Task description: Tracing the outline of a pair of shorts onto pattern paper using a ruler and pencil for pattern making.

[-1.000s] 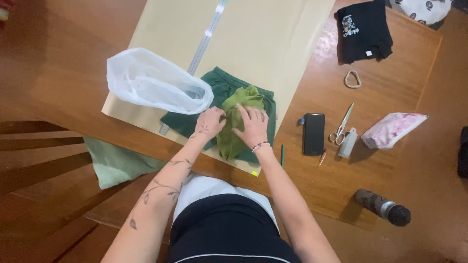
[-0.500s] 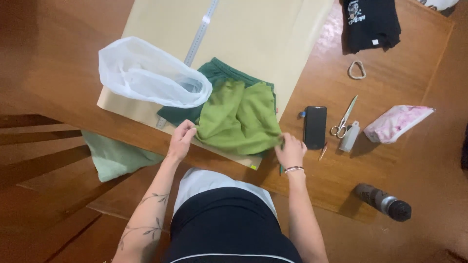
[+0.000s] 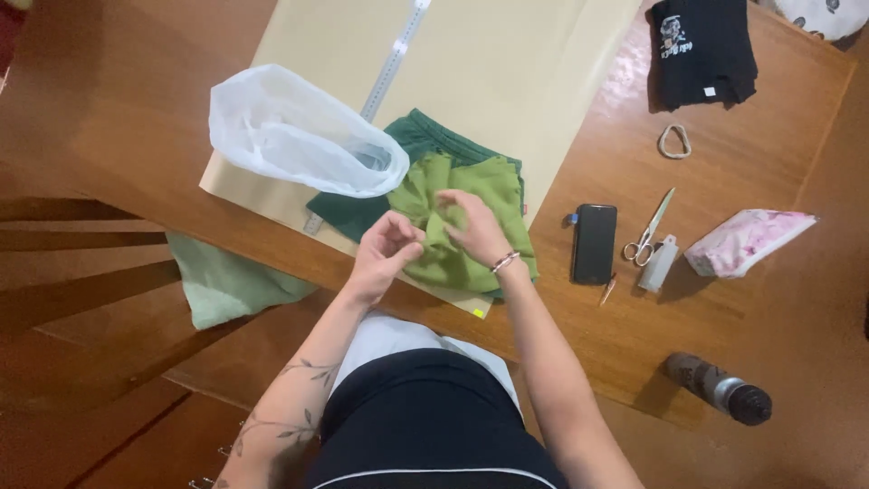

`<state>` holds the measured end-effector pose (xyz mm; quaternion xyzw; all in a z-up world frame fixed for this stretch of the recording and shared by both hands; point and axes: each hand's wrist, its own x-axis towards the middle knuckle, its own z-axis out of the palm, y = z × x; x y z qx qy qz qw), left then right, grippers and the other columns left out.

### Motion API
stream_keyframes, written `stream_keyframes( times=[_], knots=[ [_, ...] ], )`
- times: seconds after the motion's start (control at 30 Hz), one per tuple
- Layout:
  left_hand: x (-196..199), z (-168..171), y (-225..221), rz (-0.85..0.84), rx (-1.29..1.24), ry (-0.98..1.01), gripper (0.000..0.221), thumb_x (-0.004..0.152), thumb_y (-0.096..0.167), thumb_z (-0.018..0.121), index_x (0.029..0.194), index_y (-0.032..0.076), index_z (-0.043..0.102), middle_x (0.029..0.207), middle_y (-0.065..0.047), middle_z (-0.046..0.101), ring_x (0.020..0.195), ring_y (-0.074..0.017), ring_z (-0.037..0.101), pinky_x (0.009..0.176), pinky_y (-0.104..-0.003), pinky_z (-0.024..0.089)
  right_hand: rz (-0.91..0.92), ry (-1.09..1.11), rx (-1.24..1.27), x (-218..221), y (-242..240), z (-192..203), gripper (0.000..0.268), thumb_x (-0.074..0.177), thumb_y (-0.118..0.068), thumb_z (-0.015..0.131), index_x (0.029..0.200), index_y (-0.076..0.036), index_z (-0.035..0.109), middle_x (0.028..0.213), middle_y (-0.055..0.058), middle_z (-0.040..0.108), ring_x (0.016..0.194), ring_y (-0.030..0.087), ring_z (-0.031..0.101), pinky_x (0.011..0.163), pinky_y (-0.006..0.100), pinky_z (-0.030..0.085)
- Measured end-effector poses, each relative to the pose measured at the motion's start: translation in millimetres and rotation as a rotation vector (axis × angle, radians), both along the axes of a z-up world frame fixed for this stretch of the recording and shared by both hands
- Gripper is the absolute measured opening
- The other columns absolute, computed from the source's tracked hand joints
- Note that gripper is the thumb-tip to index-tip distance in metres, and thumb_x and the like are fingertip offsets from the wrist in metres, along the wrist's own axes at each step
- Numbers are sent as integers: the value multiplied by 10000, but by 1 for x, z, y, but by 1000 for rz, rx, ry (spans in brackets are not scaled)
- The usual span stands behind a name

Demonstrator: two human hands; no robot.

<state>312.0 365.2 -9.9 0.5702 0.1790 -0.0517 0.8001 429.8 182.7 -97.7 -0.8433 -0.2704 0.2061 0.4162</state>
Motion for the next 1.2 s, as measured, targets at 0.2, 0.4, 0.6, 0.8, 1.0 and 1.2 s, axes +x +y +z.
stream_keyframes(
  times=[0.2,0.4,0.6,0.8,1.0,1.2],
  knots=[
    [-3,80,14,151,-540,-327,262,939,-14,606,1021,149,418,927,-34,647,856,-109,620,759,-260,496,-176,75,327,3,-4,66,95,903,-177,784,989,-213,764,972,-41,757,1014,121,696,998,308,488],
    [5,37,11,-32,-563,-75,318,880,77,605,1190,60,537,921,6,577,855,-92,581,787,-249,467,69,80,251,-18,29,70,551,848,3,714,1369,-113,576,960,141,720,999,374,699,953,526,520],
    [-3,2,3,145,-525,70,212,939,58,499,1140,83,562,937,-34,650,861,-151,625,829,-303,500,-99,319,368,-30,18,62,182,997,-149,654,1171,-161,708,980,23,738,947,113,673,873,309,545],
    [3,-15,-3,94,-337,128,131,1042,173,537,1119,104,617,969,0,653,927,-122,632,880,-275,495,-215,489,350,-38,14,51,359,811,-98,859,1138,-105,711,995,-40,709,970,83,640,968,303,533],
    [19,19,-7,-103,125,33,172,871,140,805,1035,95,778,881,-41,693,872,-94,628,836,-278,566,-396,159,219,-45,-8,40,192,686,-132,940,790,-193,790,754,-36,749,796,62,683,812,223,530],
    [31,12,-14,-78,175,70,201,810,91,840,997,152,799,861,9,775,819,-44,699,772,-226,601,-410,-176,264,-45,-15,87,232,659,-117,943,668,-224,737,812,-48,770,821,127,704,858,245,501]
  ],
)
